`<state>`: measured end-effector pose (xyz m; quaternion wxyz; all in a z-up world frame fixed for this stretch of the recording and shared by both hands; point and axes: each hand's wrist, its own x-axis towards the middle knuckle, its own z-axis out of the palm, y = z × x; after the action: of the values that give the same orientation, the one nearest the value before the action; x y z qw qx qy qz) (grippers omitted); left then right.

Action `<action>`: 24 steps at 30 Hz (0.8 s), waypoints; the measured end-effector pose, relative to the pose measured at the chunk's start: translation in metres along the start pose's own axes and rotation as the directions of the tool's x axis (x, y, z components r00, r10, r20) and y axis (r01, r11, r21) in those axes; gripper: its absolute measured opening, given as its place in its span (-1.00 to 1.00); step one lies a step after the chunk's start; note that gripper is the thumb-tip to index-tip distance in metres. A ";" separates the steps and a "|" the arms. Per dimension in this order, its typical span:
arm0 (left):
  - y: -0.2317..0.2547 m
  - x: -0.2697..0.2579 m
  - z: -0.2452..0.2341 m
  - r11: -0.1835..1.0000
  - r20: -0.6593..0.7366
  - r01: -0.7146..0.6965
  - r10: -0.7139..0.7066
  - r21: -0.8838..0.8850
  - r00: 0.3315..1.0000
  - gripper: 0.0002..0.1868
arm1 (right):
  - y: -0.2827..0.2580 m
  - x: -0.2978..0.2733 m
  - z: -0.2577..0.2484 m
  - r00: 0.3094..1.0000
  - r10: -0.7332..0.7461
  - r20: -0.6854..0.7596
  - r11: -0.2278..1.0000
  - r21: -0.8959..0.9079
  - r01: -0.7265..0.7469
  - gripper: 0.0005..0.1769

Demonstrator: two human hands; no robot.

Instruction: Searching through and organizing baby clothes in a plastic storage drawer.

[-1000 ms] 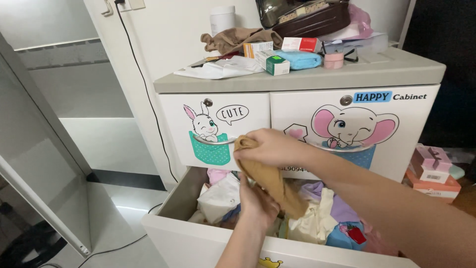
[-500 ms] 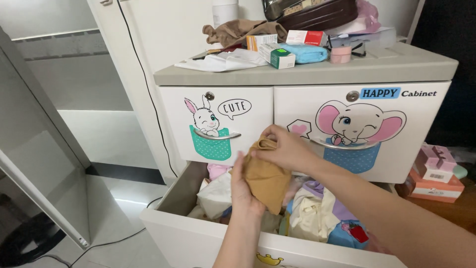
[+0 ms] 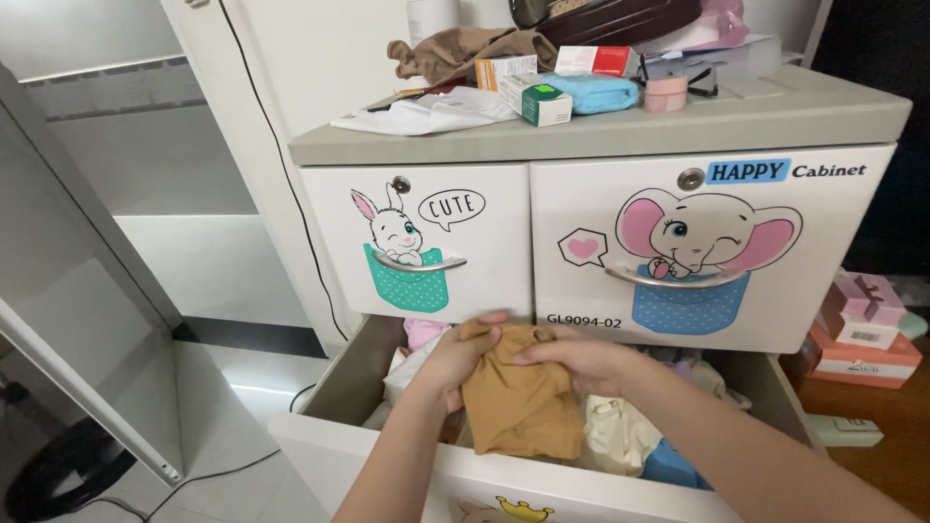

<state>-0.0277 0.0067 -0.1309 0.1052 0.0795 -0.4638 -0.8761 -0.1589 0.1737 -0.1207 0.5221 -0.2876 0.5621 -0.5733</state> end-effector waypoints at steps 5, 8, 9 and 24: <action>-0.040 0.038 -0.080 0.783 -0.146 0.136 -0.058 0.607 0.988 -0.69 | 0.015 -0.003 0.031 0.974 0.149 -0.172 0.856 -0.471 -0.214 -0.29; -0.064 0.055 -0.111 0.759 -0.072 0.175 -0.168 0.627 0.983 -0.68 | 0.064 0.030 0.003 0.989 0.138 -0.050 0.842 -0.520 -0.143 -0.25; -0.066 0.060 -0.113 0.758 -0.070 0.175 -0.169 0.628 0.983 -0.68 | 0.070 0.036 -0.003 0.989 0.136 -0.052 0.843 -0.519 -0.143 -0.25; -0.091 0.089 -0.126 -0.247 -0.009 -0.027 -0.145 0.969 0.989 -0.43 | 0.075 0.044 -0.020 0.985 -0.092 -0.144 0.358 -0.928 -0.102 0.11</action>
<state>-0.0936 -0.0670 -0.2804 -0.0660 0.1060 -0.9758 -0.1795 -0.1695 0.1536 -0.2073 0.2188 -0.4807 0.8310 -0.1746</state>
